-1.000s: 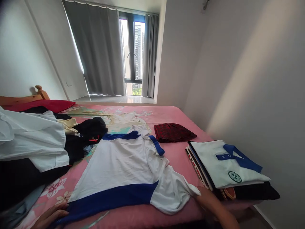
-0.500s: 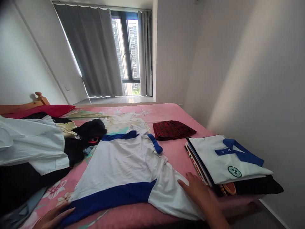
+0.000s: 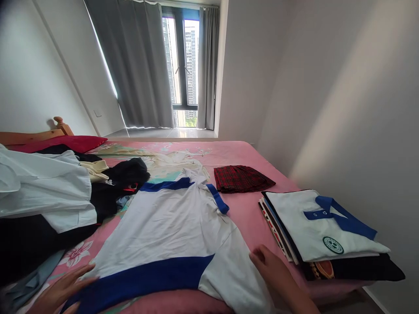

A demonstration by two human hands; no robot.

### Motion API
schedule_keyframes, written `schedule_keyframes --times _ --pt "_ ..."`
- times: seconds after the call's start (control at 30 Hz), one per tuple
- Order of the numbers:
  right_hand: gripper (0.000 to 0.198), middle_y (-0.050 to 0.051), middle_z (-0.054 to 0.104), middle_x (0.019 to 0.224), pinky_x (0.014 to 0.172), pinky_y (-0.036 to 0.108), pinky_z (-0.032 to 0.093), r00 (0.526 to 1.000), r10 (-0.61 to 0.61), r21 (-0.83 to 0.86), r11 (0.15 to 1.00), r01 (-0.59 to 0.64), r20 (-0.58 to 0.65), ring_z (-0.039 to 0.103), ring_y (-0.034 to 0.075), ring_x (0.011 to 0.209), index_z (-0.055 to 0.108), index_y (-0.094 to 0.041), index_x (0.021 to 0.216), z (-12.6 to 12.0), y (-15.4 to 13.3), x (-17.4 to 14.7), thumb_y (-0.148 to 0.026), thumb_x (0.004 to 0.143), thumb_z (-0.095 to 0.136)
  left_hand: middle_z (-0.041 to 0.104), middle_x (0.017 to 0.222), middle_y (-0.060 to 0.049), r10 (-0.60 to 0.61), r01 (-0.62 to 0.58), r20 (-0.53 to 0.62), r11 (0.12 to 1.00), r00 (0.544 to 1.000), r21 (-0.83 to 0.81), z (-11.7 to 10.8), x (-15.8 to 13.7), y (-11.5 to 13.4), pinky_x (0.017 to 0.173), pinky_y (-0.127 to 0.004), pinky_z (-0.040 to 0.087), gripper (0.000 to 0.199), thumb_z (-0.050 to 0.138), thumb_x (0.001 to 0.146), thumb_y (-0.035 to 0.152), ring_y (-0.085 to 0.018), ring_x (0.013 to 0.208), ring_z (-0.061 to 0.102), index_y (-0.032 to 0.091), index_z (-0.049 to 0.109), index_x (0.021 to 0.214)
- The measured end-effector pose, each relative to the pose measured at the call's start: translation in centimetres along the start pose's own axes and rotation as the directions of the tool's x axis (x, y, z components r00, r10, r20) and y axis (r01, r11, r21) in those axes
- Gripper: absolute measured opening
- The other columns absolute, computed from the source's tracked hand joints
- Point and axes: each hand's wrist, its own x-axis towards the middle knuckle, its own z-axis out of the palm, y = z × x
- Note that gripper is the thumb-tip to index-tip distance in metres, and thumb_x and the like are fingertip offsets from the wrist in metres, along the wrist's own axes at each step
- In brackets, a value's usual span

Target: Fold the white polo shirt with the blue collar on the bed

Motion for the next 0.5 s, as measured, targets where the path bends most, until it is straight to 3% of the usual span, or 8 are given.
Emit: schedule_keyframes --times 0.03,0.13,0.23,0.37,0.5 --pt "0.036 0.002 0.062 0.083 0.071 0.028 0.04 0.999 -0.006 0.074 0.997 0.009 -0.049 0.058 0.017 0.078 0.051 -0.021 0.082 0.1 -1.4 1.9 -0.054 0.085 0.038 0.057 0.128 0.005 0.016 -0.016 0.039 1.0 0.999 0.006 0.4 1.5 1.4 0.098 -0.04 0.047 0.037 0.048 0.079 0.054 -0.025 0.118 0.054 0.043 0.066 0.11" --pt "0.048 0.004 0.062 0.093 0.072 0.03 0.042 0.976 0.095 0.167 0.984 -0.062 -0.197 0.059 0.019 0.082 0.051 -0.02 0.104 1.3 -5.4 8.0 -0.061 0.079 0.044 0.053 0.134 0.0 -0.122 0.114 0.074 0.988 0.99 0.101 2.7 5.2 6.0 0.105 -0.051 0.035 0.042 0.046 0.083 0.052 -0.028 0.126 0.045 0.037 0.062 0.119" --pt "0.06 0.004 0.064 0.092 0.072 0.032 0.044 0.947 0.138 0.225 0.972 -0.073 -0.291 0.059 0.022 0.083 0.051 -0.021 0.115 2.7 -7.4 13.1 -0.06 0.07 0.059 0.046 0.14 -0.004 -0.204 0.188 0.08 0.968 0.976 0.164 5.2 6.2 9.0 0.11 -0.053 0.025 0.05 0.043 0.085 0.049 -0.026 0.131 0.04 0.03 0.053 0.13" --pt "0.025 0.006 0.066 0.089 0.068 0.029 0.049 0.905 0.25 0.352 0.928 -0.122 -0.345 0.061 0.018 0.076 0.06 -0.019 0.094 2.5 -5.2 17.2 -0.036 0.077 0.054 0.038 0.146 -0.001 -0.18 0.171 0.049 0.974 0.982 0.151 6.4 5.1 9.3 0.114 -0.048 0.018 0.052 0.039 0.089 0.05 -0.021 0.135 0.033 0.032 0.044 0.137" --pt "0.027 0.011 0.066 0.087 0.053 0.026 0.052 0.822 0.467 0.518 0.815 -0.258 -0.326 0.062 0.017 0.065 0.057 -0.011 0.098 1.6 -0.9 18.6 -0.028 0.08 0.047 0.039 0.146 -0.001 -0.183 0.173 0.066 0.976 0.981 0.136 5.8 4.9 9.0 0.114 -0.048 0.018 0.053 0.04 0.089 0.051 -0.021 0.136 0.033 0.032 0.043 0.138"
